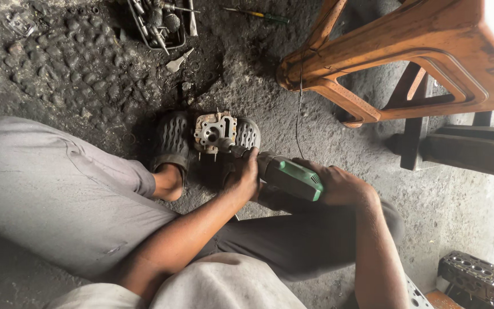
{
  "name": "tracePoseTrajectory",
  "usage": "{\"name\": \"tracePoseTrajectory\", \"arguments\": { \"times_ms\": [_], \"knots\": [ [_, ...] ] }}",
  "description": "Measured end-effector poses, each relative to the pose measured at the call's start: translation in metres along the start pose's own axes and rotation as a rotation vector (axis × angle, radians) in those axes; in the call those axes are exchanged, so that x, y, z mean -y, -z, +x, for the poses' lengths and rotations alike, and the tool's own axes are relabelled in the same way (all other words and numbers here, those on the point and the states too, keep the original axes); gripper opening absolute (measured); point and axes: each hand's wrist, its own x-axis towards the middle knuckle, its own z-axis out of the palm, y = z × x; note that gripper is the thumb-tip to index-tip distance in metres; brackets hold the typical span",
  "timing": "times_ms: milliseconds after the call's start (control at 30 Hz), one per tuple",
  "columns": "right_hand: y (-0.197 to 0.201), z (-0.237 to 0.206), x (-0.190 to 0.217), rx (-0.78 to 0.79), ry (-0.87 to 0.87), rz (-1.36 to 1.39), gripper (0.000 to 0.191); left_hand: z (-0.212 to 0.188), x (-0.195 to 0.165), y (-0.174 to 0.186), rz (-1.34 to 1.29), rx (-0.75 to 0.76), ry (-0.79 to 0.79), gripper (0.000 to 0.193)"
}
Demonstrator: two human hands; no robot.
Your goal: The person sits on the floor and uses a green power drill to work on a metallic engine cylinder head. They also use a screwdriver to manipulate the part and a rag to wipe their hands.
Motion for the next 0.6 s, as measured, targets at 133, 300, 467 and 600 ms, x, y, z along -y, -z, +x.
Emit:
{"name": "tracePoseTrajectory", "arguments": {
  "times_ms": [133, 300, 467, 600],
  "knots": [
    [0.012, -0.005, 0.022, -0.022, 0.025, -0.026, 0.086, 0.002, 0.0, 0.005, -0.117, 0.02, 0.016, 0.08],
    [0.015, -0.006, 0.039, -0.023, 0.18, 0.1, 0.088, 0.01, 0.011, 0.017, -0.167, -0.002, 0.056, 0.073],
    [0.02, -0.012, 0.032, -0.108, 0.134, 0.058, 0.075, 0.013, 0.01, 0.014, -0.208, 0.068, 0.007, 0.067],
    [0.018, -0.008, 0.048, -0.178, 0.188, 0.081, 0.083, 0.016, -0.014, 0.022, -0.218, 0.087, -0.048, 0.044]
  ]
}}
